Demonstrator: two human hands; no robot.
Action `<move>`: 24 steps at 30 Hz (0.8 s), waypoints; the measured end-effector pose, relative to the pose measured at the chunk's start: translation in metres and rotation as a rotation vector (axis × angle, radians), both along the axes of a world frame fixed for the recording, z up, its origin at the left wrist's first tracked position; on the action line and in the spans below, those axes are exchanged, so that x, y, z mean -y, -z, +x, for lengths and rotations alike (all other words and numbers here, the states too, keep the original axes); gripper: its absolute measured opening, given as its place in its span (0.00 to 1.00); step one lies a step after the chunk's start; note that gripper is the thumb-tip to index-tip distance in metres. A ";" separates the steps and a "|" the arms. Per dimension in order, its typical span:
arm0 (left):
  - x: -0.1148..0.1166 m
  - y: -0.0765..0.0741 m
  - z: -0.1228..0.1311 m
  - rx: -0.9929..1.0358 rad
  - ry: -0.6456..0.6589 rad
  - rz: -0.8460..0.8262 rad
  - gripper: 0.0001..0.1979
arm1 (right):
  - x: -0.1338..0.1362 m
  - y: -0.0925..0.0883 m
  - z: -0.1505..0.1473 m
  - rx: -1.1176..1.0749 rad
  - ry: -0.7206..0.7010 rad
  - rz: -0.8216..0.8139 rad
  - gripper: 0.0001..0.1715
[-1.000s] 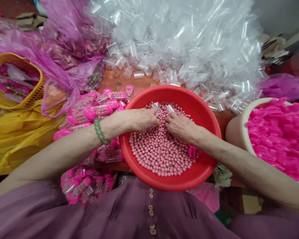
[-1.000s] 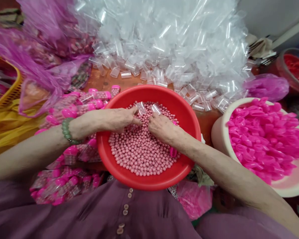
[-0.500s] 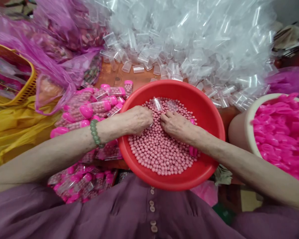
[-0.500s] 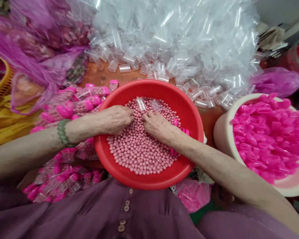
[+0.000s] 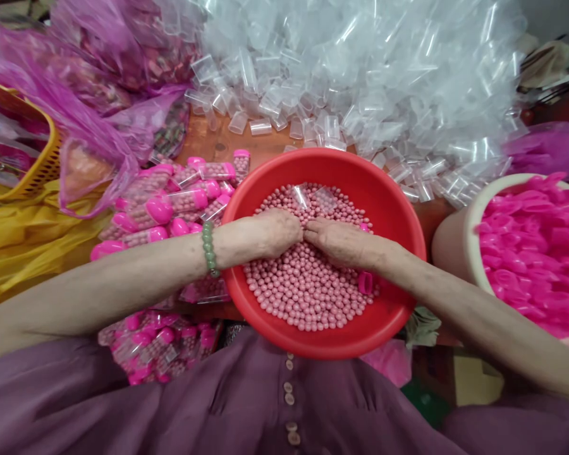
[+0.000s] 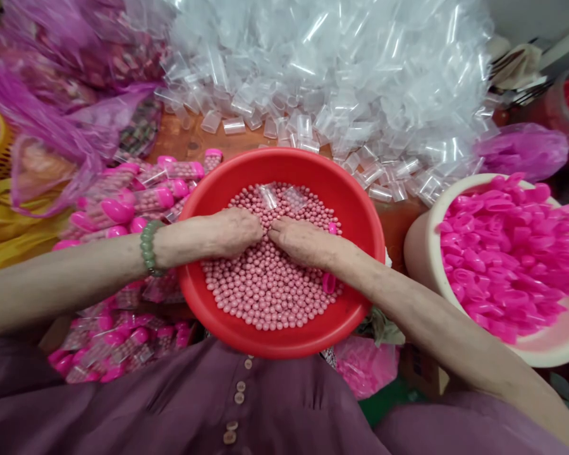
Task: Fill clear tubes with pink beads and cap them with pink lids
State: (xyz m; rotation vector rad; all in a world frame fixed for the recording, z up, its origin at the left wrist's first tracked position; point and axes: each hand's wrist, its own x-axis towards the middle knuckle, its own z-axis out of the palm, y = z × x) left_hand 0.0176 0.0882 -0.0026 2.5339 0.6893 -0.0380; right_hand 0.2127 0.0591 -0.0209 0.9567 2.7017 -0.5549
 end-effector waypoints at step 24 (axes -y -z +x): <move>-0.017 -0.020 -0.011 0.393 -0.140 -0.744 0.11 | 0.028 -0.030 0.030 -0.540 0.452 -0.186 0.21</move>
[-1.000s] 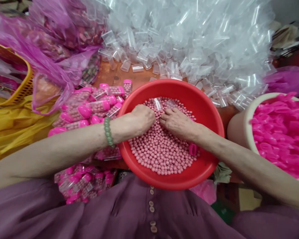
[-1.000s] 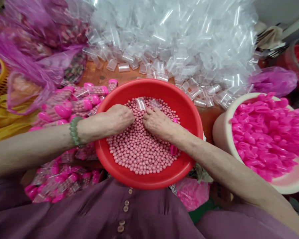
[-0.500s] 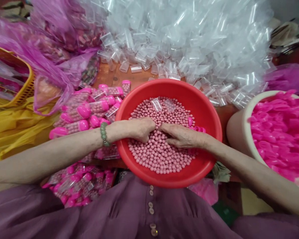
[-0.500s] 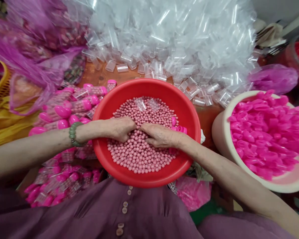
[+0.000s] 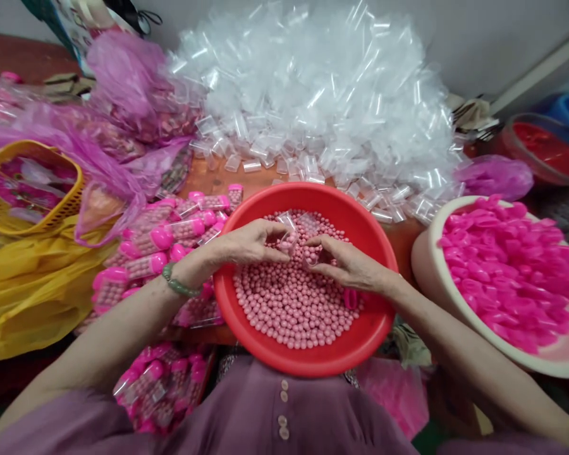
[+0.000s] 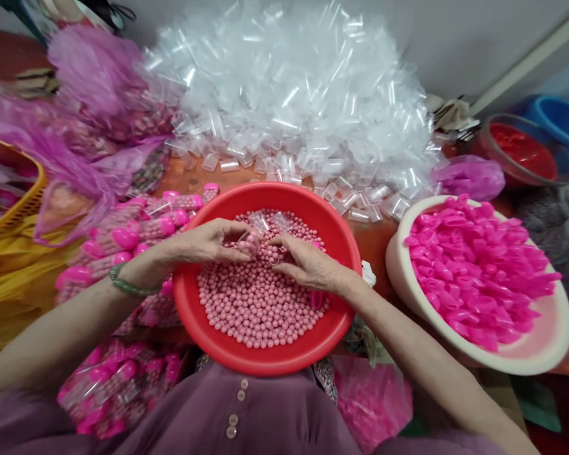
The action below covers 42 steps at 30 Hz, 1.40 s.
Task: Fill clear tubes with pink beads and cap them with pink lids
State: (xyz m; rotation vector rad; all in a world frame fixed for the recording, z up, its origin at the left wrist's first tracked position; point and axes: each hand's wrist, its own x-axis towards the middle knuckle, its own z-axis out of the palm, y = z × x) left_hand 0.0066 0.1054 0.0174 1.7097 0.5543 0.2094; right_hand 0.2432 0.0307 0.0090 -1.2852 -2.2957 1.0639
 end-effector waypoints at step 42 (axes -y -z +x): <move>0.020 0.004 0.002 0.535 -0.494 -0.490 0.17 | -0.028 -0.061 -0.021 0.184 0.065 0.348 0.07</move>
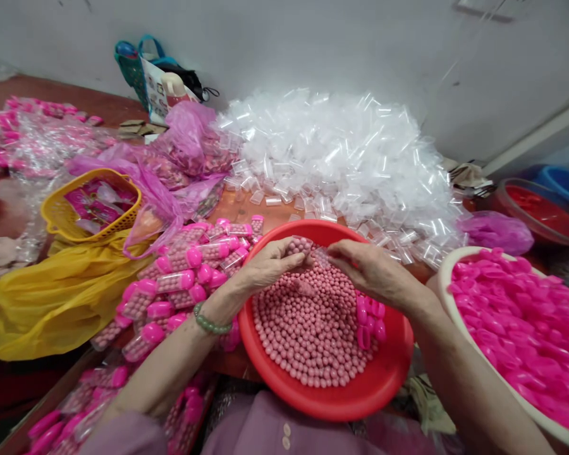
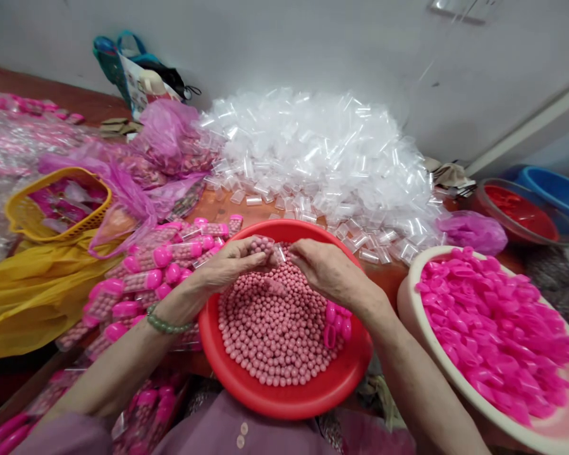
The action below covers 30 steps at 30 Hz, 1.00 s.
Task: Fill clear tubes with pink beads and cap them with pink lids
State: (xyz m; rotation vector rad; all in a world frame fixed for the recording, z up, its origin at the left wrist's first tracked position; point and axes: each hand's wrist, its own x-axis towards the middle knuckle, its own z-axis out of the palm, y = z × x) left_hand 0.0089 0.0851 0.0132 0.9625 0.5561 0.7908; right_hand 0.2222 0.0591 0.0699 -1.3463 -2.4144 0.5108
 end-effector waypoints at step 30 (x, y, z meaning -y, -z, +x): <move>-0.006 0.003 0.000 -0.096 0.168 -0.008 0.19 | -0.031 0.033 -0.027 -0.461 -0.045 -0.306 0.22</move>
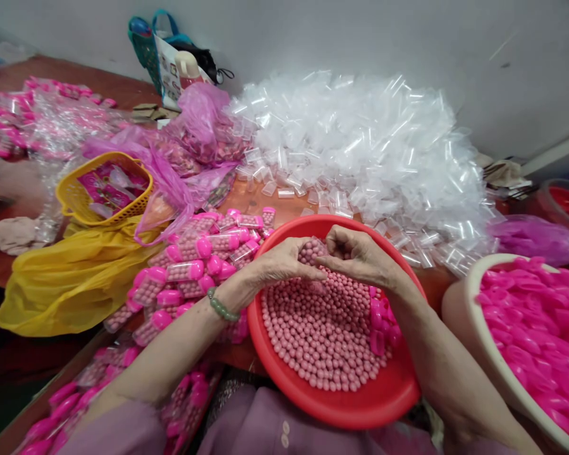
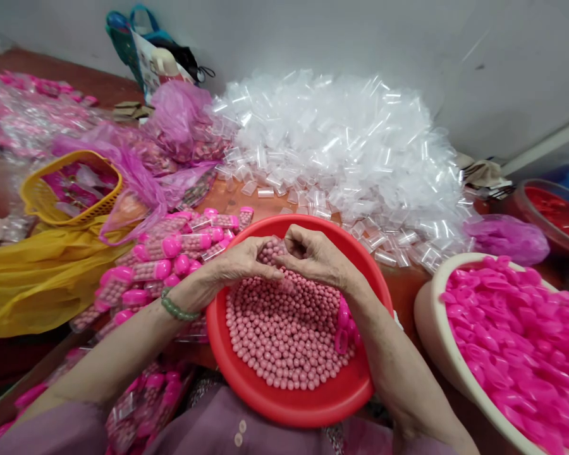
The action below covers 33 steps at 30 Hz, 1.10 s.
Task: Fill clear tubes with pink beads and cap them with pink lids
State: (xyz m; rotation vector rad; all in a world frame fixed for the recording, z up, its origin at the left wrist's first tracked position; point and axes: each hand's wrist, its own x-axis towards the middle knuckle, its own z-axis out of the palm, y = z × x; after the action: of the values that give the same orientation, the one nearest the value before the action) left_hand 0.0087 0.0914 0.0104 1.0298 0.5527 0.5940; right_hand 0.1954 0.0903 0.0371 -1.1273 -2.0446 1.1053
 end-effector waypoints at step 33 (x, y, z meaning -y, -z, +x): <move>0.010 -0.006 0.001 0.080 -0.275 0.036 0.18 | 0.086 0.006 0.051 1.255 0.051 -0.024 0.15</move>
State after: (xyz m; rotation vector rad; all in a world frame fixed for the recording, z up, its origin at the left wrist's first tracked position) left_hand 0.0093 0.0811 0.0163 0.9658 0.6196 0.8867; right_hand 0.2462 0.0044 0.0306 -2.2109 -2.8000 0.3238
